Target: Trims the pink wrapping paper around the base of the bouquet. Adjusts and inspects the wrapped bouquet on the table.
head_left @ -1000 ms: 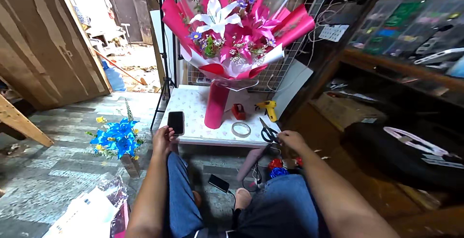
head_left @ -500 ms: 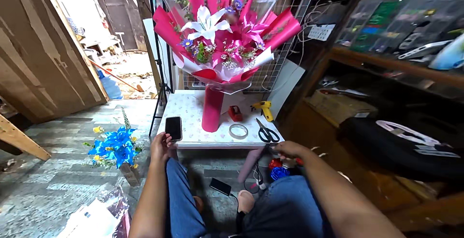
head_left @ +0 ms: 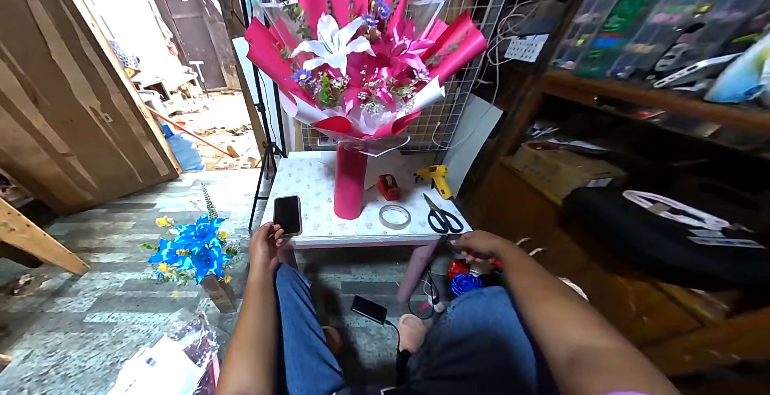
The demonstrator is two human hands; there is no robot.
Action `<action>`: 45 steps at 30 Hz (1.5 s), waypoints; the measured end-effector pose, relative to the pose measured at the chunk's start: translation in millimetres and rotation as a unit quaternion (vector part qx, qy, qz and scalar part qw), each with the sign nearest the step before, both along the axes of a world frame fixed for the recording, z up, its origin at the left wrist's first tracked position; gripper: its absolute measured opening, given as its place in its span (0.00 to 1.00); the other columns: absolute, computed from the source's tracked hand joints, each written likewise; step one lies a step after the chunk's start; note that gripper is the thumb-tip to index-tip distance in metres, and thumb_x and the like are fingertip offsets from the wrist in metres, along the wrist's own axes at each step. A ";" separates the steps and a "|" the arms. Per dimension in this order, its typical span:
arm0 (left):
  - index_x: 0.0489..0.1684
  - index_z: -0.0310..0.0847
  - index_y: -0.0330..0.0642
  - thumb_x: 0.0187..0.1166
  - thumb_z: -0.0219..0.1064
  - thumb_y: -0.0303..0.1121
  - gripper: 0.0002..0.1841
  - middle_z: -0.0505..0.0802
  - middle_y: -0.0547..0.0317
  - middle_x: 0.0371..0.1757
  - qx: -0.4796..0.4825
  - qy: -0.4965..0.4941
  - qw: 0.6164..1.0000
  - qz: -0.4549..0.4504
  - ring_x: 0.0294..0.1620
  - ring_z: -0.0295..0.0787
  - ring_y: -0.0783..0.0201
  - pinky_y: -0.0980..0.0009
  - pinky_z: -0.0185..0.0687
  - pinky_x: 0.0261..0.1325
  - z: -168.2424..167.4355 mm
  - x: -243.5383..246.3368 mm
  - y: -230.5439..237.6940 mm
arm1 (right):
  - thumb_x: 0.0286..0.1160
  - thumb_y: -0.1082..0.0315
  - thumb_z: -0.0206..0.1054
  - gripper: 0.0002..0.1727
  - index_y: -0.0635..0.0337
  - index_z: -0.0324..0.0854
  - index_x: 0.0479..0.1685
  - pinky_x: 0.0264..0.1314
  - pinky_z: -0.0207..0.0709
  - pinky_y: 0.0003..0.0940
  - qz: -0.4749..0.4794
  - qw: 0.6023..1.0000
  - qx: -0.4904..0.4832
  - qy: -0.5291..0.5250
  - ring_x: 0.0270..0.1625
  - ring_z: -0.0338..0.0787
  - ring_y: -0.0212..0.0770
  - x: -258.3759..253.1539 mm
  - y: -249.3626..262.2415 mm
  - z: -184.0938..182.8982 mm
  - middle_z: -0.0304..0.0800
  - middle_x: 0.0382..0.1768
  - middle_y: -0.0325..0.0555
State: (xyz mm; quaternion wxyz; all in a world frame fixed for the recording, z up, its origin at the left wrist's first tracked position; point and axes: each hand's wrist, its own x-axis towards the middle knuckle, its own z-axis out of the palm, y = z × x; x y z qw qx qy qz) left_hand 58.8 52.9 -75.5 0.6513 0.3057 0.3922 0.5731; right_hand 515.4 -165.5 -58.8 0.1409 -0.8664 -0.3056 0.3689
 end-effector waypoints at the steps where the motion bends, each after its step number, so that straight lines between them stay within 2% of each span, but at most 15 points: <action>1: 0.56 0.74 0.34 0.92 0.51 0.32 0.11 0.90 0.54 0.37 0.000 -0.001 1.000 0.000 0.27 0.87 0.68 0.75 0.83 0.29 -0.8 -0.2 0.6 | 0.93 0.50 0.53 0.27 0.67 0.76 0.69 0.45 0.76 0.35 -0.001 1.000 0.000 0.001 0.37 0.81 0.37 0.5 0.1 -0.3 0.85 0.46 0.54; 10: 0.57 0.74 0.34 0.92 0.51 0.32 0.11 0.90 0.55 0.38 0.005 -0.001 1.000 -0.003 0.27 0.87 0.68 0.76 0.82 0.27 -1.7 -1.3 1.9 | 0.93 0.49 0.52 0.29 0.70 0.75 0.68 0.45 0.76 0.36 0.002 1.000 -0.005 0.006 0.36 0.80 0.38 4.7 -2.0 -2.7 0.85 0.45 0.56; 12: 0.56 0.74 0.34 0.91 0.51 0.32 0.11 0.89 0.55 0.37 0.003 -0.002 1.000 0.000 0.26 0.86 0.69 0.76 0.81 0.26 -2.1 -0.9 1.7 | 0.93 0.48 0.53 0.28 0.69 0.77 0.66 0.42 0.75 0.34 0.004 1.000 -0.001 -0.001 0.33 0.79 0.37 7.1 -2.0 -6.2 0.85 0.42 0.54; 16: 0.57 0.74 0.34 0.90 0.52 0.32 0.11 0.89 0.55 0.39 0.016 0.007 1.000 -0.002 0.28 0.86 0.68 0.74 0.82 0.28 -0.5 -1.0 -1.2 | 0.93 0.49 0.52 0.29 0.72 0.74 0.68 0.47 0.75 0.39 -0.001 1.000 0.011 0.011 0.37 0.78 0.40 -0.6 -4.2 0.6 0.84 0.45 0.57; 24: 0.54 0.74 0.37 0.91 0.51 0.33 0.10 0.90 0.57 0.38 0.020 0.003 1.000 0.002 0.27 0.86 0.69 0.75 0.83 0.28 -2.6 0.2 -1.5 | 0.91 0.47 0.54 0.28 0.68 0.79 0.62 0.37 0.73 0.32 -0.013 0.999 0.021 0.019 0.29 0.76 0.34 8.7 -3.6 -8.2 0.83 0.35 0.48; 31: 0.50 0.75 0.39 0.90 0.52 0.32 0.08 0.90 0.59 0.36 0.023 -0.012 1.000 0.001 0.25 0.86 0.70 0.76 0.82 0.26 -4.7 -0.4 -1.0 | 0.92 0.47 0.53 0.30 0.70 0.77 0.63 0.43 0.74 0.35 0.002 1.000 0.011 0.024 0.34 0.78 0.37 10.5 -1.7 -6.3 0.84 0.40 0.52; 34: 0.50 0.75 0.39 0.90 0.52 0.32 0.08 0.90 0.59 0.36 0.024 -0.012 1.000 0.004 0.25 0.87 0.70 0.76 0.82 0.26 -3.4 -0.7 -2.9 | 0.91 0.47 0.54 0.29 0.69 0.78 0.61 0.39 0.74 0.32 -0.013 0.999 0.019 0.029 0.30 0.77 0.34 13.0 -0.4 -10.7 0.83 0.35 0.48; 41: 0.48 0.75 0.39 0.90 0.51 0.31 0.08 0.90 0.59 0.34 0.024 -0.010 1.000 0.007 0.24 0.87 0.70 0.76 0.82 0.25 -1.9 -0.1 -5.3 | 0.92 0.47 0.53 0.29 0.70 0.76 0.64 0.41 0.74 0.33 -0.009 0.999 0.020 0.034 0.32 0.77 0.35 15.4 -1.5 -12.0 0.83 0.38 0.51; 45: 0.53 0.73 0.38 0.91 0.50 0.32 0.09 0.89 0.59 0.36 0.029 0.005 1.000 0.001 0.26 0.86 0.70 0.76 0.82 0.28 -1.4 -0.4 -6.4 | 0.93 0.48 0.53 0.30 0.71 0.75 0.67 0.48 0.75 0.38 -0.010 0.999 0.027 0.039 0.37 0.78 0.39 11.6 -6.0 -6.0 0.84 0.43 0.55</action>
